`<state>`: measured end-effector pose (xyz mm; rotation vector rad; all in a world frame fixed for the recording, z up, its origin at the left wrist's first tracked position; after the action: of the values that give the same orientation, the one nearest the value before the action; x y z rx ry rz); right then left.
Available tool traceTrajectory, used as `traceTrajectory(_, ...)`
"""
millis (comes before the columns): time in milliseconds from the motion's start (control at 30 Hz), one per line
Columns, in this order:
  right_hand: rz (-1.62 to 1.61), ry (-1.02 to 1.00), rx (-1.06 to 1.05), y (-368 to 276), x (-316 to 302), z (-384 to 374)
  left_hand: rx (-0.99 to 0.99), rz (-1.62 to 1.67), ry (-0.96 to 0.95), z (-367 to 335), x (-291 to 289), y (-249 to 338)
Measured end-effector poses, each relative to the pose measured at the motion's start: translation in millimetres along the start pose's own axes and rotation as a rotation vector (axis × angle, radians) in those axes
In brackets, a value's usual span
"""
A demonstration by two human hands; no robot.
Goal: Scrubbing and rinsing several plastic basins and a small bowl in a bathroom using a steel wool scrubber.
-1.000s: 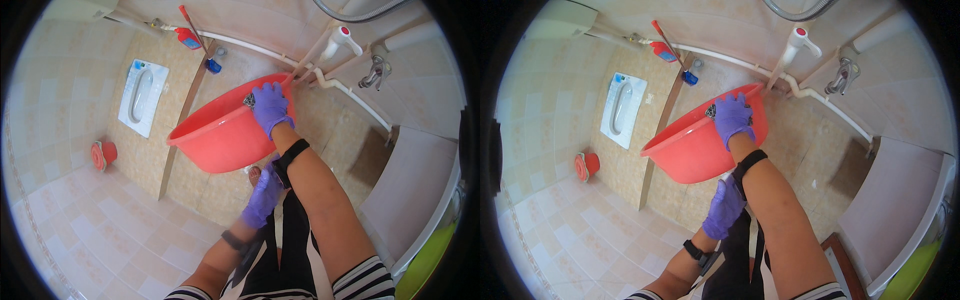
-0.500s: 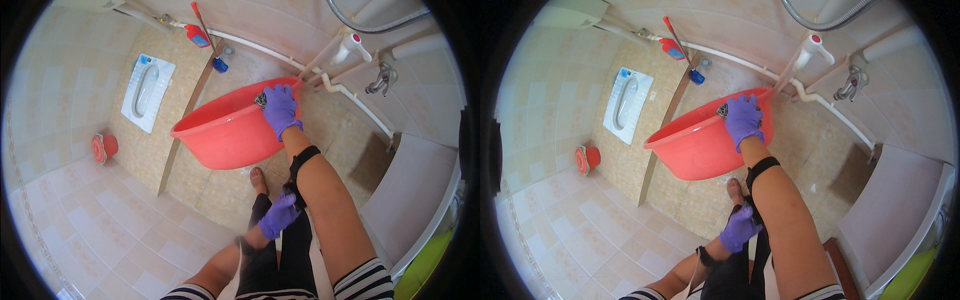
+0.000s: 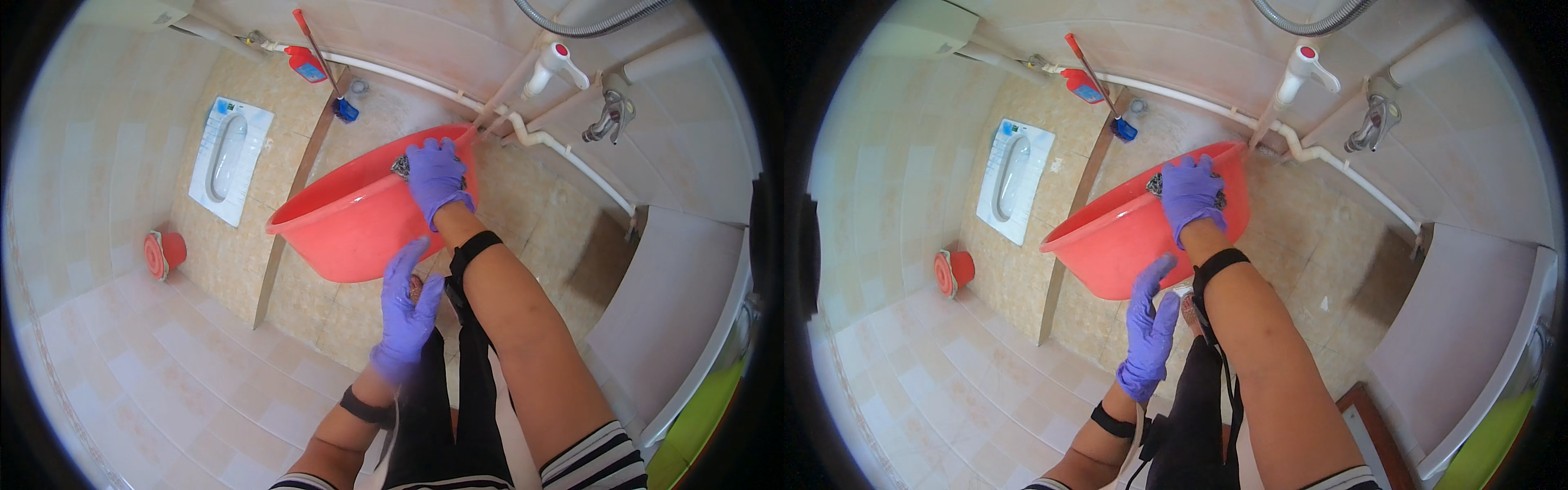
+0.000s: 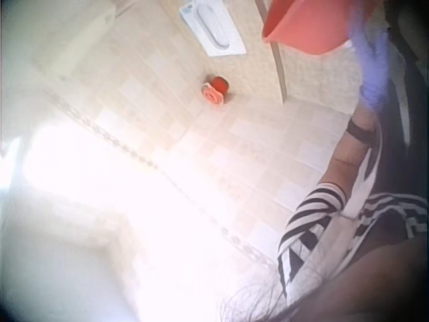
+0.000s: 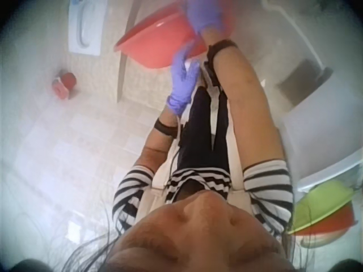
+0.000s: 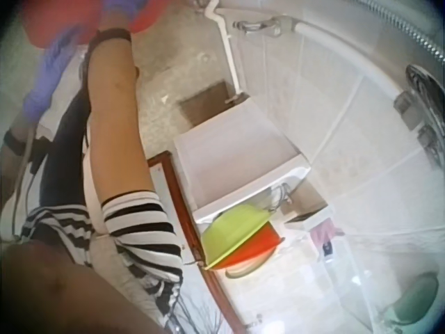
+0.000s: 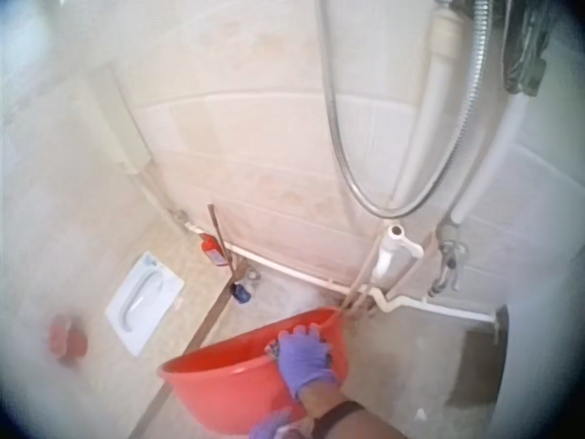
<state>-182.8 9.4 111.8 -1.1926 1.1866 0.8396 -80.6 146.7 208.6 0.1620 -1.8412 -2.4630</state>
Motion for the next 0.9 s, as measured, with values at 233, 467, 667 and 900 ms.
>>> traceTrajectory(233, 0.017, 0.026, -0.011, -16, -3, 3, 0.473, -0.586, -0.001, -3, 17, 47)
traceTrajectory(467, 0.04, -0.003, -0.066, -23, -3, 15, -0.329, -0.169, -0.099, -4, 6, 23)
traceTrajectory(667, 0.071, -0.051, -0.085, -21, -6, 18, -0.551, -0.113, -0.272, -3, 2, 31)
traceTrajectory(900, 0.05, -0.198, -0.121, -47, -12, 24, -0.208, -0.074, -0.346, 3, -7, 65)
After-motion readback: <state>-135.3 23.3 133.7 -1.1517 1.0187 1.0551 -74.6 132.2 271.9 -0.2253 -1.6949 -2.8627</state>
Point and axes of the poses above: each hand's wrist, its own z-axis away from the middle knuckle, its own x-axis out of the palm, y = z × x, the point moved 2 cm from there along -z, towards the middle knuckle, and after that the axes turned 14 degrees about y, right-handed, at the moved point
